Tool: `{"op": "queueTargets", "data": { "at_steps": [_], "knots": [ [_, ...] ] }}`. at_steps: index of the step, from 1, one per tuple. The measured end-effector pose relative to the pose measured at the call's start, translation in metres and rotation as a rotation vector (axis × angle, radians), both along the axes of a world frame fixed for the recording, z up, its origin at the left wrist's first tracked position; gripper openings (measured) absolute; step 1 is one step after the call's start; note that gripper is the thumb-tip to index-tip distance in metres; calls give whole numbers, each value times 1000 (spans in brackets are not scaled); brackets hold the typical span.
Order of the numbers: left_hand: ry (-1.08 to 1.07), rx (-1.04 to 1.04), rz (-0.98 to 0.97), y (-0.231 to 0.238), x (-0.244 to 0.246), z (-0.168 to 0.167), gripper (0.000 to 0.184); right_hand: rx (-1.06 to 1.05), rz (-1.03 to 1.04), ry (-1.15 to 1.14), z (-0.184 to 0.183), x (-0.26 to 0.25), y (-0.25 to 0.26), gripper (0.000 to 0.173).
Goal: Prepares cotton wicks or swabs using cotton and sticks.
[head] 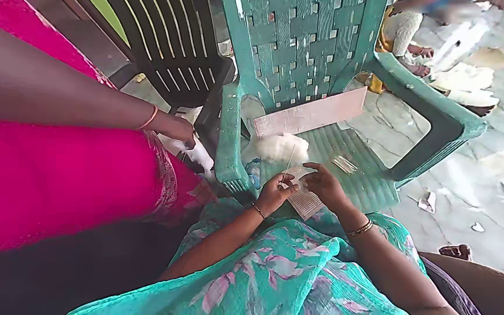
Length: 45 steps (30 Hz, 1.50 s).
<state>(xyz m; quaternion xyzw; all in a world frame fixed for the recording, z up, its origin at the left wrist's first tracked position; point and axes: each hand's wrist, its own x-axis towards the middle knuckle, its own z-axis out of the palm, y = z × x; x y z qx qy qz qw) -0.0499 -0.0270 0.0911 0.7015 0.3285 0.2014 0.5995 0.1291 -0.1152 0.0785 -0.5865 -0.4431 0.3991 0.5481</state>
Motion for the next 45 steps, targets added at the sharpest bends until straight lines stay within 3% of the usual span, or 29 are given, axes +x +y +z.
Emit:
{"op": "queueTargets", "data": {
  "at_steps": [4, 8, 10, 13, 18, 22, 27, 33, 39, 45],
  "knots": [
    [109, 10, -8, -1, 5, 4, 19, -21, 7, -5, 2, -10, -1, 53],
    [85, -49, 116, 0, 4, -3, 14, -11, -162, 112, -7, -6, 2, 32],
    [63, -79, 179, -2, 5, -4, 13, 32, -109, 78, -9, -4, 0, 37],
    [33, -120, 210, -5, 7, -2, 9, 45, 15, -90, -7, -8, -2, 61],
    [23, -153, 205, -9, 9, -1, 9, -21, -113, -30, -8, -19, 1, 34],
    [12, -155, 196, -8, 7, -4, 10, -50, -152, 85, -4, -14, 1, 34],
    [9, -185, 162, -6, 9, -9, 9, -69, -74, 87, -7, -12, 2, 47],
    [103, -157, 156, -3, 8, -12, 13, -122, -131, -107, -11, -5, 6, 38],
    [352, 7, 38, 2, 3, -19, 24, -64, -68, -604, -15, -4, 6, 31],
    [467, 106, -49, 0, -6, -16, 43, -206, -13, -646, -17, -6, 11, 35]
  ]
}}
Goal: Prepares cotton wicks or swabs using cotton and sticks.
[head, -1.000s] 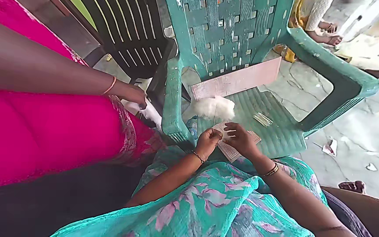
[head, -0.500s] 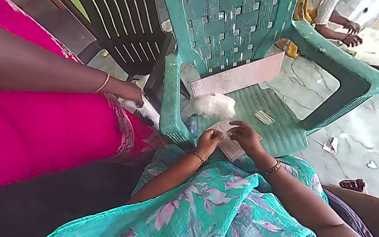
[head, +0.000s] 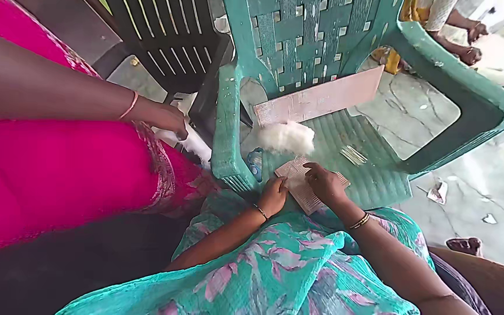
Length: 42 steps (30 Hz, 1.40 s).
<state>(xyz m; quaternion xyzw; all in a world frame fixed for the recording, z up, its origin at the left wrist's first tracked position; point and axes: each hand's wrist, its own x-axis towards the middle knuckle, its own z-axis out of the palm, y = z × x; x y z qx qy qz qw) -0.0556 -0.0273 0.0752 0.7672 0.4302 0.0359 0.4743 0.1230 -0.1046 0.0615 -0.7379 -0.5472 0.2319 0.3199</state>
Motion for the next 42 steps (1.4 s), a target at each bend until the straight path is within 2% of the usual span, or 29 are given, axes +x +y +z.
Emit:
{"op": "queueTargets", "data": {
  "at_steps": [6, 16, 21, 27, 33, 38, 42],
  "knots": [
    [0, 186, -57, 0, -8, 1, 32, -34, -42, 1, 0, 0, 5, 40],
    [-9, 161, -100, -3, -8, -4, 28, -48, -127, 28, 2, 1, 5, 43],
    [118, 182, -134, 2, -1, 5, 28, -91, -105, 18, 9, 6, 7, 43],
    [129, 192, -143, 5, 4, 9, 26, 0, -164, -43, 10, 22, 3, 38],
    [105, 184, -128, 5, 1, 5, 26, -30, -111, -92, 3, 22, 0, 20],
    [63, 174, -96, 2, -6, 1, 27, -58, -93, -88, 0, 21, -1, 21],
    [88, 170, -123, 2, -7, 1, 27, -94, -76, -133, 0, 17, 0, 14]
  ]
}}
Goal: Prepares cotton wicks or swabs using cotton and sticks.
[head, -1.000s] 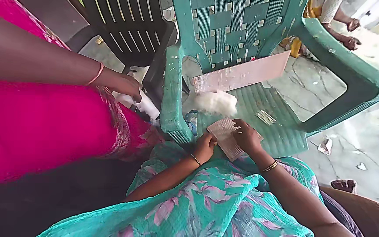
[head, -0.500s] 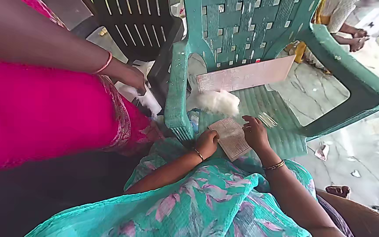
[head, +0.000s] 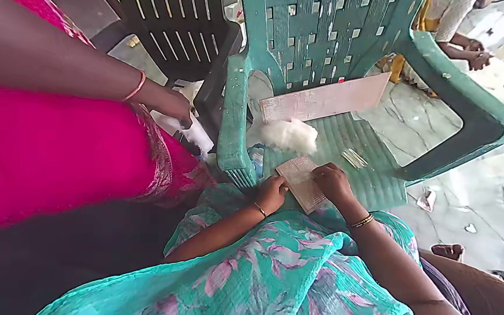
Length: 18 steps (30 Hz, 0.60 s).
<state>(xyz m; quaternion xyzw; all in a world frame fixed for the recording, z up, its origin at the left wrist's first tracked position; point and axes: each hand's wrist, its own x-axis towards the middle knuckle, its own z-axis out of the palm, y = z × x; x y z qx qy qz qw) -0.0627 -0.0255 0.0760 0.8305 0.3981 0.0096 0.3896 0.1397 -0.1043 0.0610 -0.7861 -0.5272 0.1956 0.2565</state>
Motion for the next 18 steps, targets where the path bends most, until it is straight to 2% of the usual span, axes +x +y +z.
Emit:
{"op": "queueTargets", "data": {
  "at_steps": [11, 18],
  "knots": [
    [174, 51, -78, 0, 8, 17, 30, -24, 32, -57, 7, 12, 9, 15],
    [178, 48, -84, 1, 9, 15, 28, -45, 16, -73, 13, 25, 12, 16]
  ]
}}
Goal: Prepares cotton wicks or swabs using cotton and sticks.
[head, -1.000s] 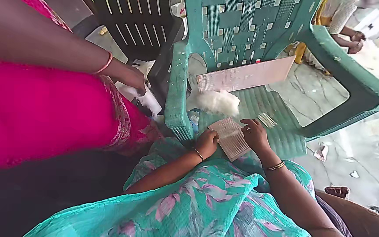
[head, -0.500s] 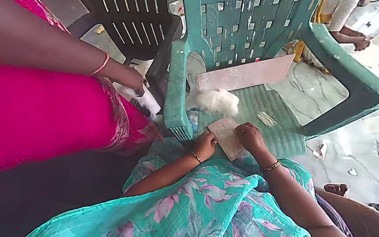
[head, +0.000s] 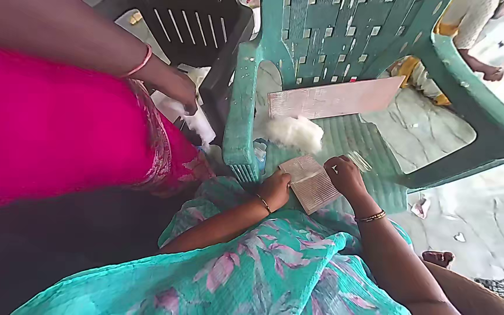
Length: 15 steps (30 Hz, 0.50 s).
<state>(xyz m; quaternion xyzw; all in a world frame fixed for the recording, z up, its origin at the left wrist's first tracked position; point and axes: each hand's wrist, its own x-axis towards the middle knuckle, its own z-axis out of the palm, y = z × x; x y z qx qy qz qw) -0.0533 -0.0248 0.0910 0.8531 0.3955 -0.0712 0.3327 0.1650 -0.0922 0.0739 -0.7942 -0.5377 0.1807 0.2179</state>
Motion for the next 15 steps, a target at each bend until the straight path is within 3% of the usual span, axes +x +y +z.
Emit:
{"op": "queueTargets", "data": {
  "at_steps": [4, 10, 15],
  "knots": [
    [-7, -1, -12, 0, -1, 0, 28, 37, 122, 48, -8, 3, -3, 24],
    [-24, 16, -19, 0, -1, 0, 27, 76, 209, 33, -16, 3, -7, 12],
    [-21, 22, -25, 1, -2, -2, 27, 35, 175, -47, -7, 15, 8, 13]
  ]
}}
